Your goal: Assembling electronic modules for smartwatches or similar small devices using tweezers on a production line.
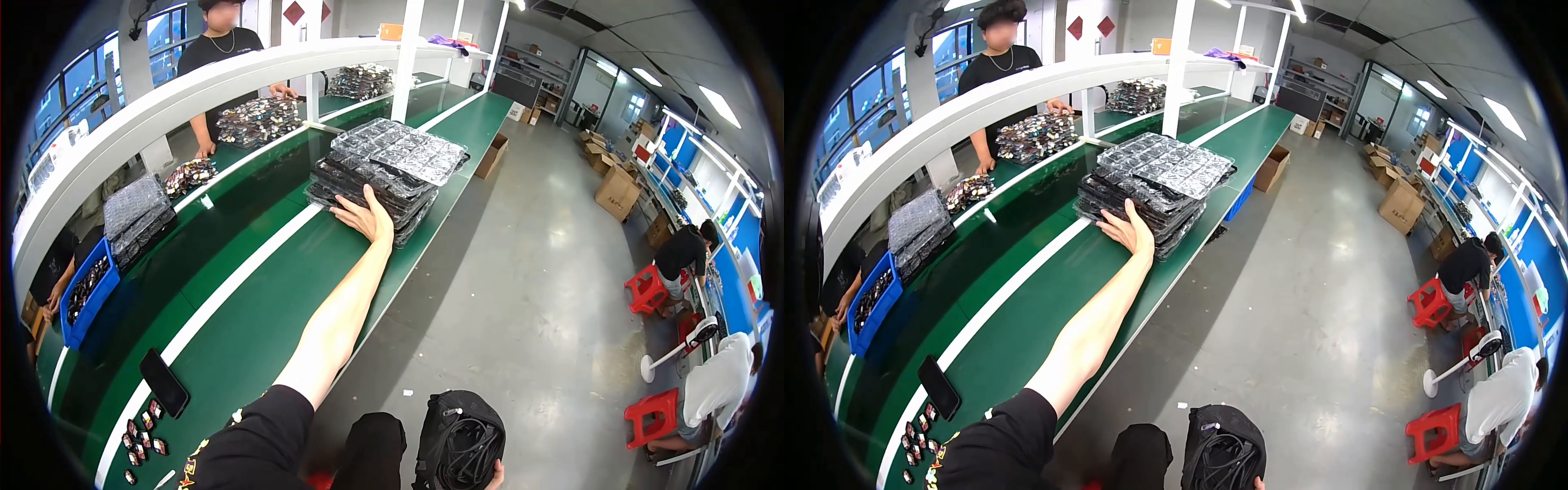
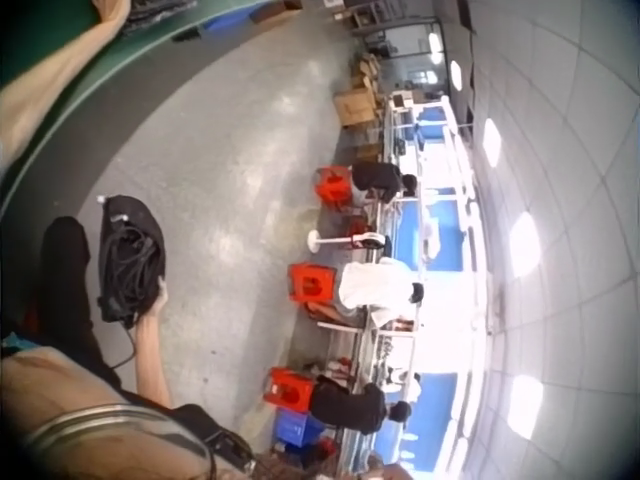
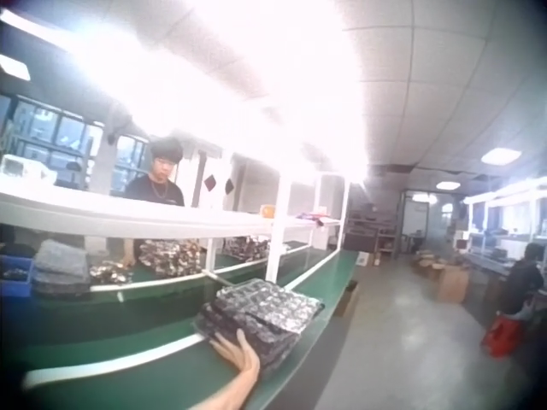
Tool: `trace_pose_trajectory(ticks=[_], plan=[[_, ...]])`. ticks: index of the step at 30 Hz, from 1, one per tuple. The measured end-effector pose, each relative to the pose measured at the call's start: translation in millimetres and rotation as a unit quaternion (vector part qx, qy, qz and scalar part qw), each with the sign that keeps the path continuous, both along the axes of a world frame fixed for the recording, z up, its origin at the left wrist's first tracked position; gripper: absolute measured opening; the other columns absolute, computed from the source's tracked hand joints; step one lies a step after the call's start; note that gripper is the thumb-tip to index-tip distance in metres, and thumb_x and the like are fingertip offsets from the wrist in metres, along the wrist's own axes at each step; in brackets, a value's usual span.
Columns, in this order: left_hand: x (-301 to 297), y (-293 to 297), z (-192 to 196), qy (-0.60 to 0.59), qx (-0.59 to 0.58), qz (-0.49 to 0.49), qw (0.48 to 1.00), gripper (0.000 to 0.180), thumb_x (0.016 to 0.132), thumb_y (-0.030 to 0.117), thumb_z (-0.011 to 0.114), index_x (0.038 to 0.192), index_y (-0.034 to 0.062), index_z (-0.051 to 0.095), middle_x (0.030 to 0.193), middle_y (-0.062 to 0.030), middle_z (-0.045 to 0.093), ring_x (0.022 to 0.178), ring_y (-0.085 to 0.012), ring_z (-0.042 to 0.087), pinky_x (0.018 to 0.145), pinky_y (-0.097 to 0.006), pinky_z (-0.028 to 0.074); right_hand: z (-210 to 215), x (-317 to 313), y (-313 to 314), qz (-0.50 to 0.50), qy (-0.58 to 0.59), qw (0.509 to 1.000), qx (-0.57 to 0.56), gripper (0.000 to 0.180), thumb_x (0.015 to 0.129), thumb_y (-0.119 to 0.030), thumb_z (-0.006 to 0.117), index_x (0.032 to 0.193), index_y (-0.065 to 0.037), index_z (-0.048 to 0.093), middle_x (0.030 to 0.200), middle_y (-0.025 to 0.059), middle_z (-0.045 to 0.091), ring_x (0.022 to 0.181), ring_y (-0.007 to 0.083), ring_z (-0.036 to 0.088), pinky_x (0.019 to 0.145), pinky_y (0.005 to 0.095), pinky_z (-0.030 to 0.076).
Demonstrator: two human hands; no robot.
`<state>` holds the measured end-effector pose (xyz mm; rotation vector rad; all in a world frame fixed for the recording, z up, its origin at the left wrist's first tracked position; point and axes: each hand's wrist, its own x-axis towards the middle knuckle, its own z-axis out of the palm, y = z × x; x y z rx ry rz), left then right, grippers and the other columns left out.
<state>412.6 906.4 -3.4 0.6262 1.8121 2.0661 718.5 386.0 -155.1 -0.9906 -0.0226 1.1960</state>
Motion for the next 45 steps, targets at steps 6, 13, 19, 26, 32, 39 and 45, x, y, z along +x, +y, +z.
trace_pose_trajectory(ticks=[6,13,19,26,32,39,45], plan=[[4.0,27.0,0.6,0.002,0.001,-0.012,1.000,0.113,0.105,0.079,0.051,0.180,0.0065,0.008,0.183,-0.0353,-0.009,0.171,-0.0521,-0.001,0.139,-0.062,0.006,-10.8,4.8,-7.5,-0.012,-0.017,0.999,-0.047,0.076,0.103,-0.053,0.059,0.154,0.004,0.059,0.152,0.0220,0.066,0.132,0.0394,0.068,0.114,0.0550,0.056],[18.3,55.1,-0.1,0.005,0.014,-0.007,1.000,0.113,0.105,0.077,0.055,0.180,0.0073,0.006,0.182,-0.0358,-0.010,0.170,-0.0534,-0.002,0.138,-0.064,0.006,-25.2,8.7,-20.7,-0.022,-0.035,0.993,-0.108,0.077,0.103,-0.052,0.058,0.154,0.005,0.058,0.154,0.0225,0.065,0.134,0.0397,0.066,0.117,0.0552,0.054],[21.5,76.7,0.5,-0.005,0.017,-0.028,0.999,0.116,0.104,0.080,0.054,0.180,0.0081,0.005,0.183,-0.0344,-0.012,0.171,-0.0518,-0.005,0.138,-0.064,0.006,-35.8,6.7,-44.6,-0.034,-0.046,0.985,-0.160,0.078,0.103,-0.052,0.058,0.155,0.006,0.058,0.155,0.0228,0.064,0.136,0.0398,0.065,0.119,0.0553,0.052],[-2.4,71.8,1.9,-0.024,0.022,-0.061,0.998,0.121,0.100,0.084,0.056,0.180,0.0083,0.005,0.184,-0.0327,-0.011,0.171,-0.0499,-0.005,0.138,-0.062,0.005,-46.7,-6.1,-57.8,-0.028,-0.046,0.980,-0.192,0.079,0.103,-0.051,0.058,0.155,0.007,0.057,0.156,0.0233,0.063,0.138,0.0401,0.064,0.121,0.0554,0.050],[1.8,22.1,35.6,0.278,0.155,-0.076,0.945,0.112,0.099,0.066,0.073,0.177,0.0079,0.018,0.182,-0.0335,0.004,0.169,-0.0509,0.011,0.135,-0.068,0.009,-80.0,20.8,-56.9,-0.025,0.041,0.998,-0.038,0.067,0.102,-0.051,0.060,0.142,0.002,0.068,0.134,0.0195,0.077,0.115,0.0365,0.077,0.100,0.0506,0.065],[8.8,30.8,141.7,0.675,-0.034,-0.233,0.699,0.124,0.076,0.062,0.092,0.174,0.0139,0.034,0.183,-0.0256,0.021,0.170,-0.0427,0.019,0.137,-0.066,0.016,0.5,-12.3,39.1,0.080,0.049,0.994,0.055,0.064,0.096,-0.044,0.064,0.138,0.005,0.071,0.130,0.0199,0.079,0.113,0.0374,0.077,0.102,0.0500,0.063],[6.3,54.2,159.1,0.630,-0.217,-0.318,0.674,0.091,0.084,0.052,0.087,0.159,0.0105,0.056,0.158,-0.0220,0.059,0.150,-0.0379,0.055,0.122,-0.050,0.050,45.3,-46.2,134.4,0.165,0.133,0.967,0.142,0.053,0.102,-0.033,0.060,0.137,0.006,0.070,0.125,0.0200,0.081,0.107,0.0349,0.079,0.098,0.0465,0.065]])
